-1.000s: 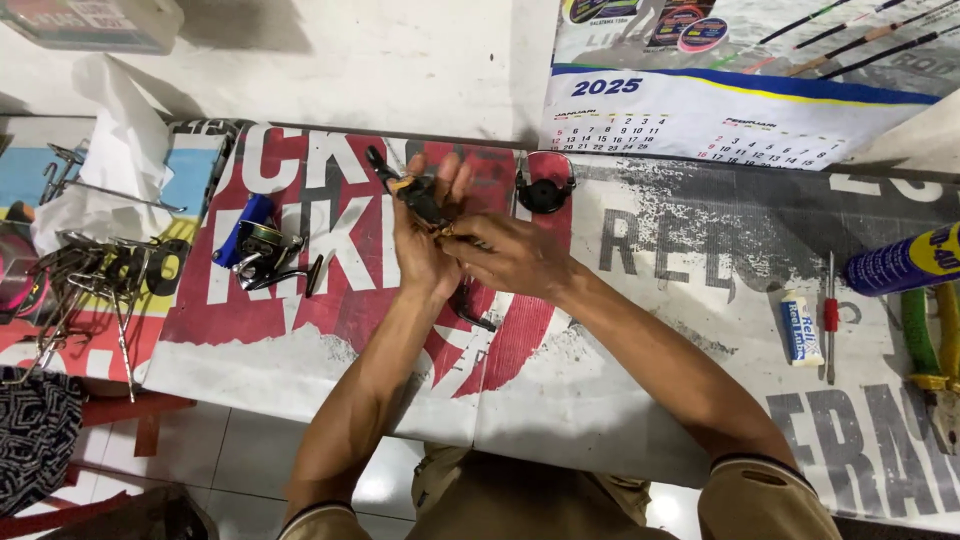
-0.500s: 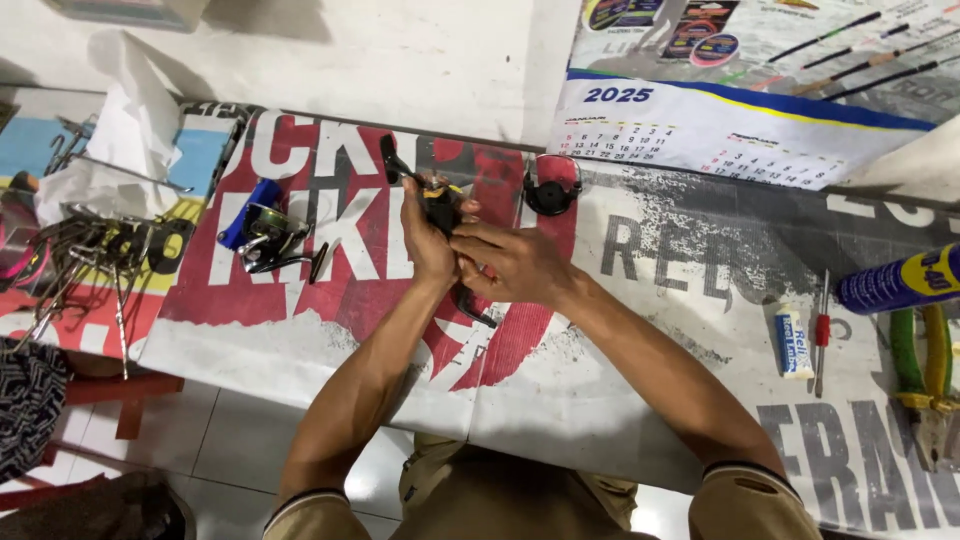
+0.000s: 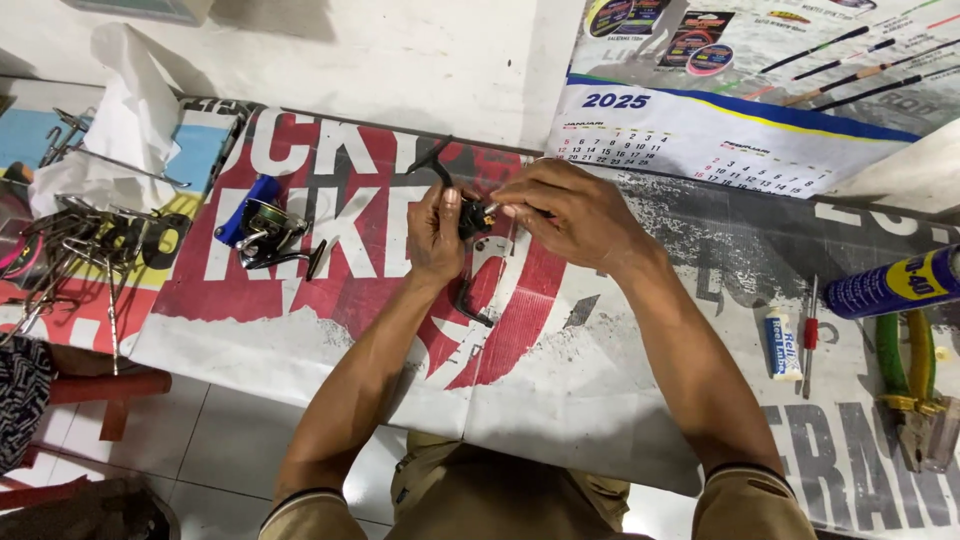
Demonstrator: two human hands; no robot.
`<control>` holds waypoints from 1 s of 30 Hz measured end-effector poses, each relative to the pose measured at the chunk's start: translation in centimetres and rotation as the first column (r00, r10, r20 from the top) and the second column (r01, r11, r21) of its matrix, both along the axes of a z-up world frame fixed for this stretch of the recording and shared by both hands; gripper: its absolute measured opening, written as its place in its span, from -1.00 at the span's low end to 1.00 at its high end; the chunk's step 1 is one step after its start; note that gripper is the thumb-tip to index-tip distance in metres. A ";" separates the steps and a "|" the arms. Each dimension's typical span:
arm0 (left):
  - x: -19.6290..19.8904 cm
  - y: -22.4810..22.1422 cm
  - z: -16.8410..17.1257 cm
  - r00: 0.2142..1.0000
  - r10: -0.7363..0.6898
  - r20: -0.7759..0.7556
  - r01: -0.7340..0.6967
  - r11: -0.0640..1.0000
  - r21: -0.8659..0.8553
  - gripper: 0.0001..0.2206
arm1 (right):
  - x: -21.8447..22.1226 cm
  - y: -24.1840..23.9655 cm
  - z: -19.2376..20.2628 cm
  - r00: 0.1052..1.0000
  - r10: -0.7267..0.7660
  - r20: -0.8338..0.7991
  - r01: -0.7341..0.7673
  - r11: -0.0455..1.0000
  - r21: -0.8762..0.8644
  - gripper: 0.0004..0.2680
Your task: Disassembling a fishing reel to inspect the internal gears and rotor for maintenance.
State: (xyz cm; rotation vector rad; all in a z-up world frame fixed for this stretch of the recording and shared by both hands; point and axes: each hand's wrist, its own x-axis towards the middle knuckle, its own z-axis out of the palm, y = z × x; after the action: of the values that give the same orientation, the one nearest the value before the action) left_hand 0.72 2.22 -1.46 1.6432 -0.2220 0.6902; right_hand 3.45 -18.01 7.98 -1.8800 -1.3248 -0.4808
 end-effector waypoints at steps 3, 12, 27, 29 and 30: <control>-0.3 -0.3 0.8 1.000 -0.010 0.009 0.010 1.000 0.013 -0.60 | -0.2 -0.3 0.8 0.999 0.009 -0.043 -0.013 0.997 -0.082 -0.92; 2.4 1.9 -6.8 0.905 0.018 0.426 -0.207 0.892 0.401 -0.74 | -0.4 -0.1 1.1 0.983 -0.103 -0.151 0.062 0.965 -0.253 -0.94; -0.7 -1.5 0.2 0.995 0.104 -0.007 -0.096 0.939 0.329 -0.71 | 0.1 0.0 1.6 0.948 -0.158 -0.275 0.049 0.929 -0.366 -0.93; -1.1 -1.4 2.4 0.995 0.061 -0.074 -0.043 0.973 0.225 -0.64 | 0.3 -0.1 1.2 0.941 -0.172 -0.292 0.046 0.918 -0.393 -0.94; -1.3 -1.4 3.5 0.991 0.009 -0.132 0.006 0.993 0.116 -0.53 | 0.4 -0.2 1.0 0.933 -0.189 -0.306 0.047 0.907 -0.418 -0.94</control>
State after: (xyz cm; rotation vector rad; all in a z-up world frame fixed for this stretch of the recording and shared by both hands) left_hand -0.55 0.87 2.02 1.7935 -0.1672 0.5755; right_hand 3.88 -18.21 8.97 -2.2694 -1.1359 0.0784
